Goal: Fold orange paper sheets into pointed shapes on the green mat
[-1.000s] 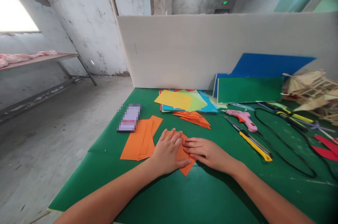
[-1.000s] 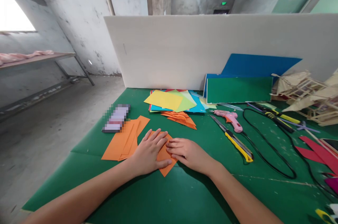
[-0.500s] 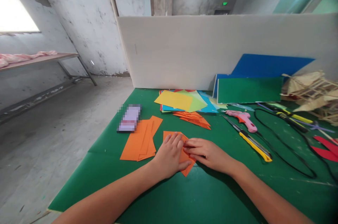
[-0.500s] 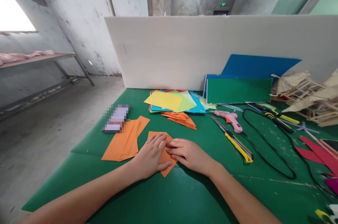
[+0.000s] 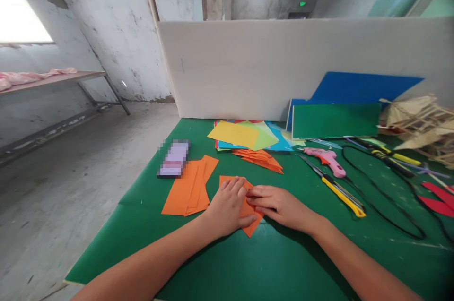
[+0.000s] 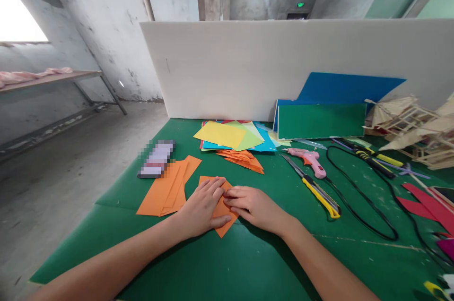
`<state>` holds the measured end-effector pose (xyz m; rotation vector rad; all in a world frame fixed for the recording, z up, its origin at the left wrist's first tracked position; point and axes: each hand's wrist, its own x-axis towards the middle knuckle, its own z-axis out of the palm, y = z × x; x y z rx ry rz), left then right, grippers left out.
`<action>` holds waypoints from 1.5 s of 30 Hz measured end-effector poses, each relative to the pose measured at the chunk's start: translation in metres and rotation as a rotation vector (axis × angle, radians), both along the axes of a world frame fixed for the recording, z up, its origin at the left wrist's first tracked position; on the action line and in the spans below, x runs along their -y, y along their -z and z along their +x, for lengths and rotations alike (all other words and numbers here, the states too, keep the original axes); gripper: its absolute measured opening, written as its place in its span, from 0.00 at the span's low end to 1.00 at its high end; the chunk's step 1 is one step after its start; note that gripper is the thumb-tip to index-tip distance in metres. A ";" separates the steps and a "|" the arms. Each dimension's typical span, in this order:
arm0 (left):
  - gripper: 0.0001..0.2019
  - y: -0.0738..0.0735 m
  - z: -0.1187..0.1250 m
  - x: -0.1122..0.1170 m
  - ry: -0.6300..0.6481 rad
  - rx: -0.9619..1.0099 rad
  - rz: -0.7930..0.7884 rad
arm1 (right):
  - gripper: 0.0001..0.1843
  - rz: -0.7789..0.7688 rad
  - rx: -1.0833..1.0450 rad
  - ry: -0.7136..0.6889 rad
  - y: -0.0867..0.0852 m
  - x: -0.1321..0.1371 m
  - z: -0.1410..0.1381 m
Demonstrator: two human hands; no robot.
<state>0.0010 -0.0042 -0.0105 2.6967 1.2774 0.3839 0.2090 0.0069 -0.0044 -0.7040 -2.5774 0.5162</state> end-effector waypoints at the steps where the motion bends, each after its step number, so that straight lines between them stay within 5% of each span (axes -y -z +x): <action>1: 0.23 -0.001 0.000 0.000 0.000 -0.003 -0.014 | 0.16 0.002 0.001 0.003 0.000 0.000 0.000; 20: 0.24 -0.011 -0.002 -0.006 0.070 0.014 0.022 | 0.15 0.007 0.001 0.011 0.002 0.001 0.002; 37: 0.28 -0.010 0.002 -0.004 0.053 -0.108 0.043 | 0.20 0.148 0.107 0.367 0.011 -0.016 -0.018; 45: 0.28 -0.009 0.002 -0.003 0.051 -0.116 0.045 | 0.24 0.100 0.143 0.272 0.000 -0.014 0.011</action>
